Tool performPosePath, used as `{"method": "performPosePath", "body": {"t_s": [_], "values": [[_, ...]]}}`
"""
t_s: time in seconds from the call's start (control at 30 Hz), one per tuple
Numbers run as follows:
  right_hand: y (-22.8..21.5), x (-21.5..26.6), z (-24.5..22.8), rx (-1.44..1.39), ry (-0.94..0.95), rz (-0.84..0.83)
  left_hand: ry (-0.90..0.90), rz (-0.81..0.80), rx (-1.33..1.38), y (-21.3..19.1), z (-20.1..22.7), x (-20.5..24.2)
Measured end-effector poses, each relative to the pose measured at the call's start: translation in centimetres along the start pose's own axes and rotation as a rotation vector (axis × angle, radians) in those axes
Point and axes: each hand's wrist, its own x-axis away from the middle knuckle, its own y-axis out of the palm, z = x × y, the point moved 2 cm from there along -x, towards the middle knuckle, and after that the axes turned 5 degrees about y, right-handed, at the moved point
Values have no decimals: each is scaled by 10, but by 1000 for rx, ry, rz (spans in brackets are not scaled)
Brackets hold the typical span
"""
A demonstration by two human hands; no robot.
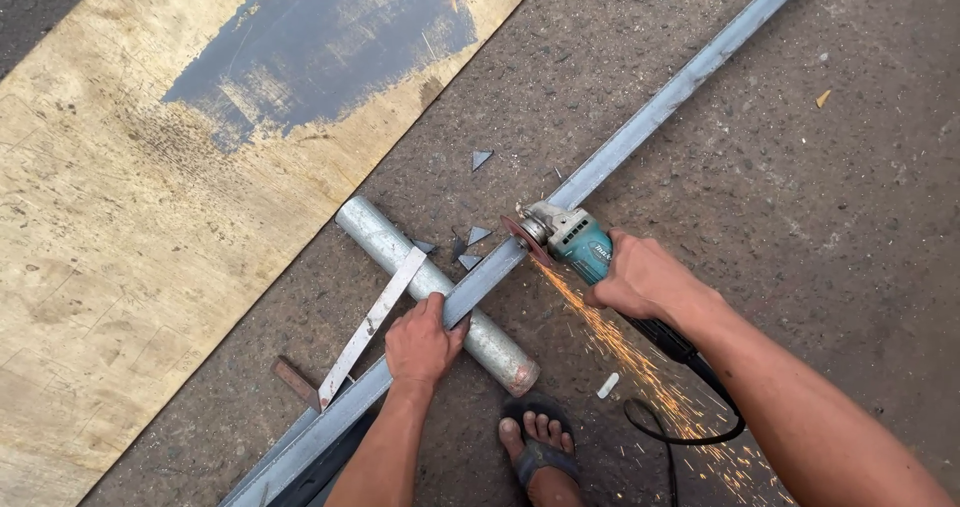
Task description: Using a handheld angle grinder to cut metal square tubing and measuring the pieces with a metal ruler.
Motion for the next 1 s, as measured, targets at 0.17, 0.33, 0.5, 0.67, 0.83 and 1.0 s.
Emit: {"method": "performPosePath", "body": {"t_s": [0.17, 0.33, 0.5, 0.67, 0.83, 1.0], "values": [[8, -15, 10, -8, -4, 10, -11, -65, 7, 2, -1, -2], [5, -13, 8, -22, 0, -14, -9, -76, 4, -2, 0, 0], [-11, 17, -13, -45, 65, -61, -11, -71, 10, 4, -2, 0], [-9, 12, -11, 18, 65, -68, -16, -103, -2, 0, -2, 0], [-4, 5, -9, -34, 80, -84, -13, -125, 10, -7, 1, -1], [4, -9, 2, 14, 29, -29, -4, -101, 13, -1, -1, -2]]}}
